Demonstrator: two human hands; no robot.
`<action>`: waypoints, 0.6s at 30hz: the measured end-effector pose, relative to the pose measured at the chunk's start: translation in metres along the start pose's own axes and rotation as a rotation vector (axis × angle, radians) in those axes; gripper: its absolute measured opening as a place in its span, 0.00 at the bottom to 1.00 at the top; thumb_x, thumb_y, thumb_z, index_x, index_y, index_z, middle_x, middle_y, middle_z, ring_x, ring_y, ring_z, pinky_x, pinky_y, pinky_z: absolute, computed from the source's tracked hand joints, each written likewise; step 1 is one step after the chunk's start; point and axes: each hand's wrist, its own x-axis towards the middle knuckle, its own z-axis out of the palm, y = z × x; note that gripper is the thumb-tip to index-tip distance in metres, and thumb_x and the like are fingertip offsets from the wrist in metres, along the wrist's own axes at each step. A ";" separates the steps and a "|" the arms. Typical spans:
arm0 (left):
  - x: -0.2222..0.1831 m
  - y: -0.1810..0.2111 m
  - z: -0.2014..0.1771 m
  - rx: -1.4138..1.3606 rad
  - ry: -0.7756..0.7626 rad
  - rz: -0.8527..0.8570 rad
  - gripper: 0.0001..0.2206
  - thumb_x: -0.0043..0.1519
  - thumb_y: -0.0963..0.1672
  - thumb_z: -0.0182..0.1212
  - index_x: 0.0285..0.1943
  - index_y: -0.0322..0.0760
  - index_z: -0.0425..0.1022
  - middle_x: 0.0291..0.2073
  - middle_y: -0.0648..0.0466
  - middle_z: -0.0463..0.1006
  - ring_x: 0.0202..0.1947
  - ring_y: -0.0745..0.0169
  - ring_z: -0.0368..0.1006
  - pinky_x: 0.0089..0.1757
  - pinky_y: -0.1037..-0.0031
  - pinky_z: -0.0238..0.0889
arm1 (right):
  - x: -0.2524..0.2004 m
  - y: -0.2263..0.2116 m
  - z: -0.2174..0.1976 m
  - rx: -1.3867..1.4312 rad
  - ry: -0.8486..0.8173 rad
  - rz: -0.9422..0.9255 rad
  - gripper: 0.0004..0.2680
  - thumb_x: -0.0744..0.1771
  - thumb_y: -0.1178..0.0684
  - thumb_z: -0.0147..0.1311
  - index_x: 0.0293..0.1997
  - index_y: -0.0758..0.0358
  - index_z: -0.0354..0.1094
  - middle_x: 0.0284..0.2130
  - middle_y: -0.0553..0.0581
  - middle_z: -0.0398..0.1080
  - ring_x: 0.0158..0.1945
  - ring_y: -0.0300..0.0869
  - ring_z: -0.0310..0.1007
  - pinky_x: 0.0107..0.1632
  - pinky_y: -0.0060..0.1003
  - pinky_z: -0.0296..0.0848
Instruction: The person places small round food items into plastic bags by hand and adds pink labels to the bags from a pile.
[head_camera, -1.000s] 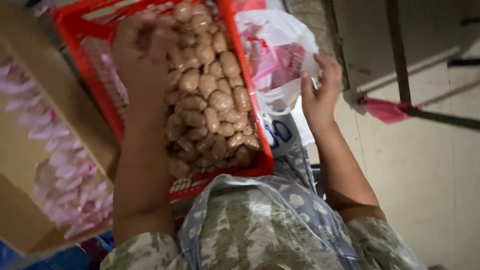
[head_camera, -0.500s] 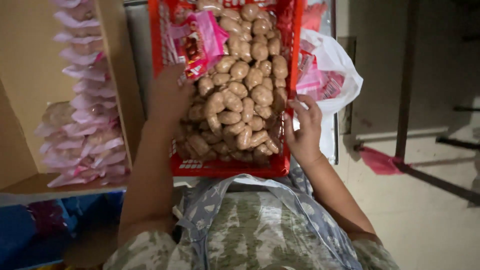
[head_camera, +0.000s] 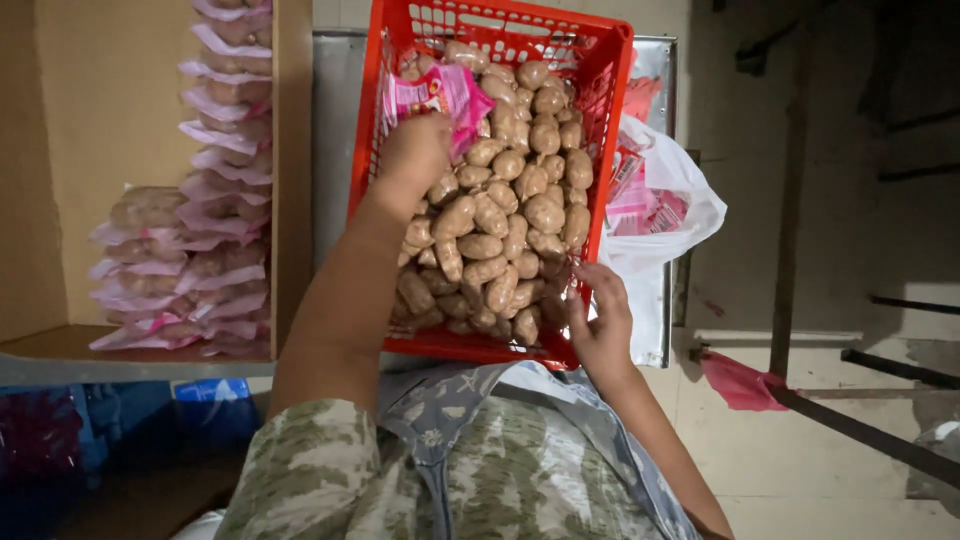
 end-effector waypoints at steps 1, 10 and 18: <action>-0.001 -0.003 -0.002 0.003 0.002 0.007 0.11 0.63 0.44 0.54 0.48 0.39 0.82 0.38 0.45 0.84 0.47 0.40 0.80 0.47 0.52 0.74 | -0.002 0.002 -0.001 0.000 0.007 -0.001 0.11 0.67 0.66 0.56 0.54 0.67 0.73 0.48 0.66 0.69 0.57 0.63 0.73 0.60 0.54 0.71; 0.019 -0.063 -0.009 -0.509 0.416 -0.171 0.11 0.63 0.50 0.58 0.47 0.45 0.77 0.30 0.52 0.81 0.42 0.52 0.80 0.45 0.63 0.71 | 0.018 -0.006 0.007 0.034 -0.006 0.022 0.10 0.67 0.64 0.56 0.54 0.65 0.72 0.47 0.60 0.73 0.57 0.57 0.75 0.58 0.50 0.72; -0.043 0.008 -0.063 -0.968 0.287 -0.189 0.09 0.58 0.43 0.64 0.45 0.36 0.80 0.25 0.56 0.80 0.27 0.71 0.75 0.30 0.76 0.70 | 0.090 -0.048 0.049 0.412 -0.111 0.067 0.13 0.67 0.64 0.59 0.58 0.67 0.70 0.42 0.64 0.75 0.50 0.48 0.77 0.56 0.48 0.74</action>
